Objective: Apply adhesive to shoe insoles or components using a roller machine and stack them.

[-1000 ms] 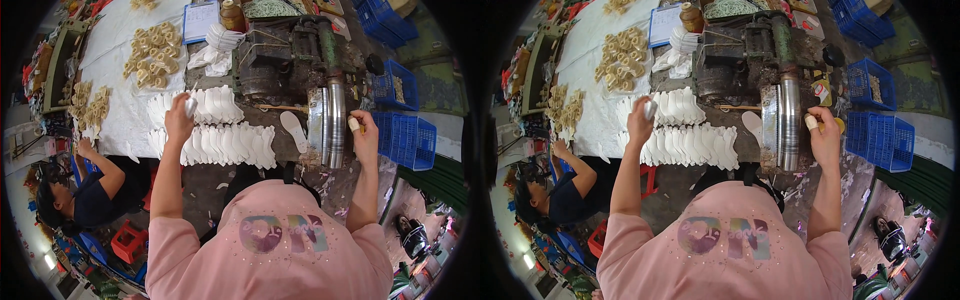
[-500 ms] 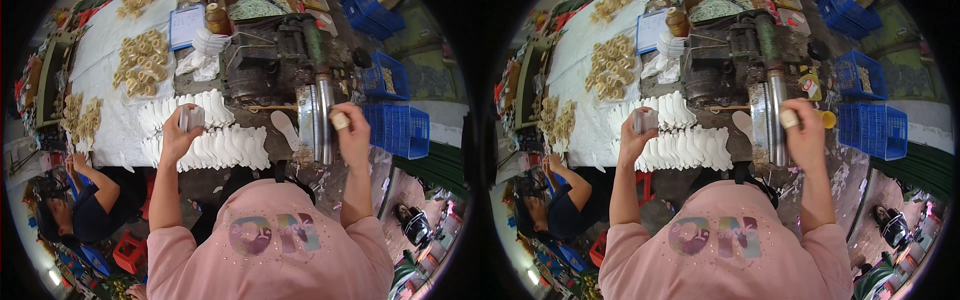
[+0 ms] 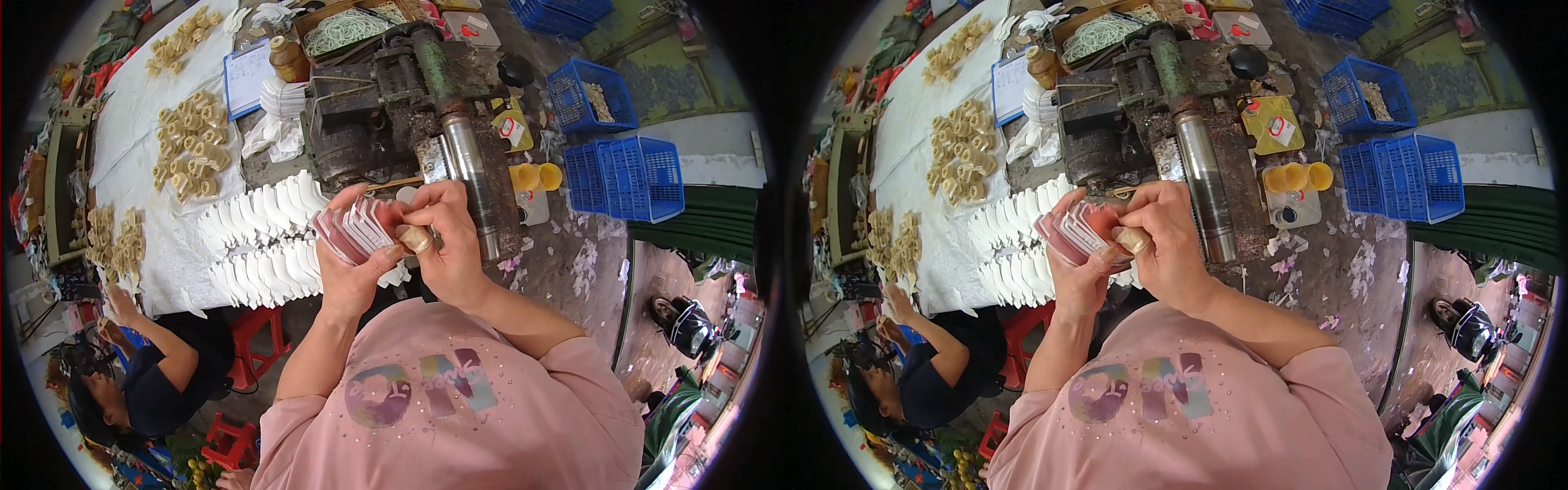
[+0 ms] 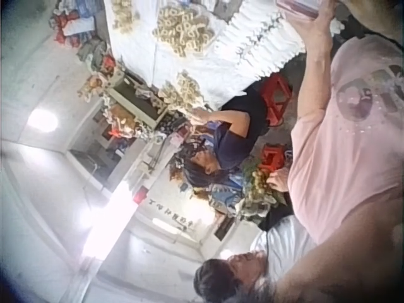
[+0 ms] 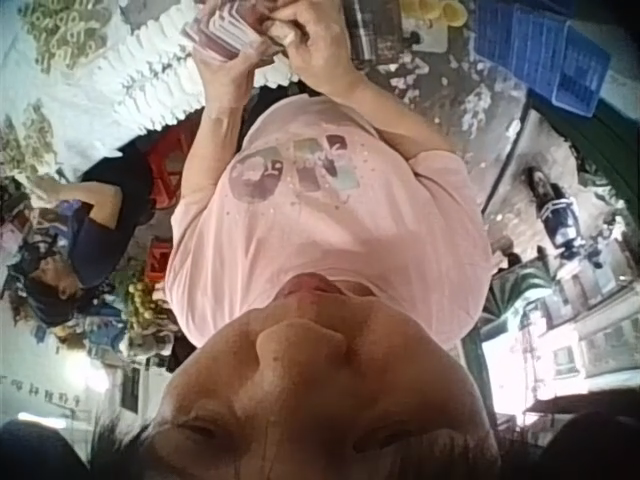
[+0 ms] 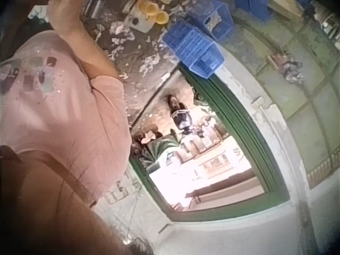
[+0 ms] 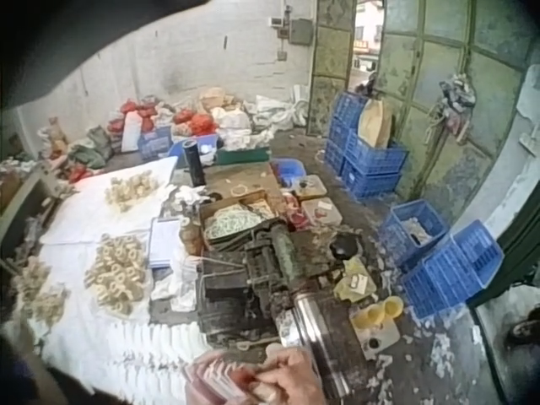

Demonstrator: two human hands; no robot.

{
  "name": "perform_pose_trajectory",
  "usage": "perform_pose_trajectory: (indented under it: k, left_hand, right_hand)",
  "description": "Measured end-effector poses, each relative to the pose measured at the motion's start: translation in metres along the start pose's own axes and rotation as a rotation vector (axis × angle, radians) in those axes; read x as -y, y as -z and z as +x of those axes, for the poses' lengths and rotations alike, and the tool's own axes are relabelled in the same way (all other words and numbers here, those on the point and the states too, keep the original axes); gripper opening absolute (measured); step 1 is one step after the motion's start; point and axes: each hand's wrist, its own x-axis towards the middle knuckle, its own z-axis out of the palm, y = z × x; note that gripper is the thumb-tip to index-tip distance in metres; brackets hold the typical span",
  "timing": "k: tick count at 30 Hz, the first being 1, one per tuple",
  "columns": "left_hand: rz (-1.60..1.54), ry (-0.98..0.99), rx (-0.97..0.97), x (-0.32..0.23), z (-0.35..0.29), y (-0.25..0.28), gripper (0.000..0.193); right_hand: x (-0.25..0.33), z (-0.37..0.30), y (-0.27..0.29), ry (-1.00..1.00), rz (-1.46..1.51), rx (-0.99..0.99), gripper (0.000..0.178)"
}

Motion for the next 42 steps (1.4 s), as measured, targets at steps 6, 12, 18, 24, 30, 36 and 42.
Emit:
perform_pose_trajectory:
  k: [6,12,18,24,30,36,42]
  left_hand:
    - [0.116,-0.039,-0.048,0.000,0.003,-0.008,0.070]
    - [0.277,-0.067,-0.265,0.000,0.021,0.005,0.057]
    - [0.910,-0.027,0.129,0.009,0.022,0.017,0.055]
    - [1.171,-0.014,0.501,0.021,0.021,-0.016,0.065]
    - [0.956,0.032,0.357,0.011,0.015,0.001,0.058]
    - [1.087,-0.133,-0.032,-0.023,0.022,0.110,0.052]
    - [1.919,-0.195,-0.270,-0.037,0.034,0.246,0.051]
  right_hand:
    - [-0.006,0.005,0.026,0.002,0.035,0.091,0.011]
    - [-0.017,0.018,0.089,-0.225,0.201,-0.048,0.005]
    - [-0.058,0.043,0.155,-0.191,-0.563,0.373,0.005]
    - [-0.061,0.032,0.115,-0.160,-0.513,0.466,0.011]
    - [-0.072,0.021,0.117,-0.379,-0.308,0.144,0.017]
    - [-0.080,0.019,0.115,-0.473,-0.251,0.056,0.019]
    - [-0.076,0.021,0.105,-0.437,-0.217,0.066,0.021]
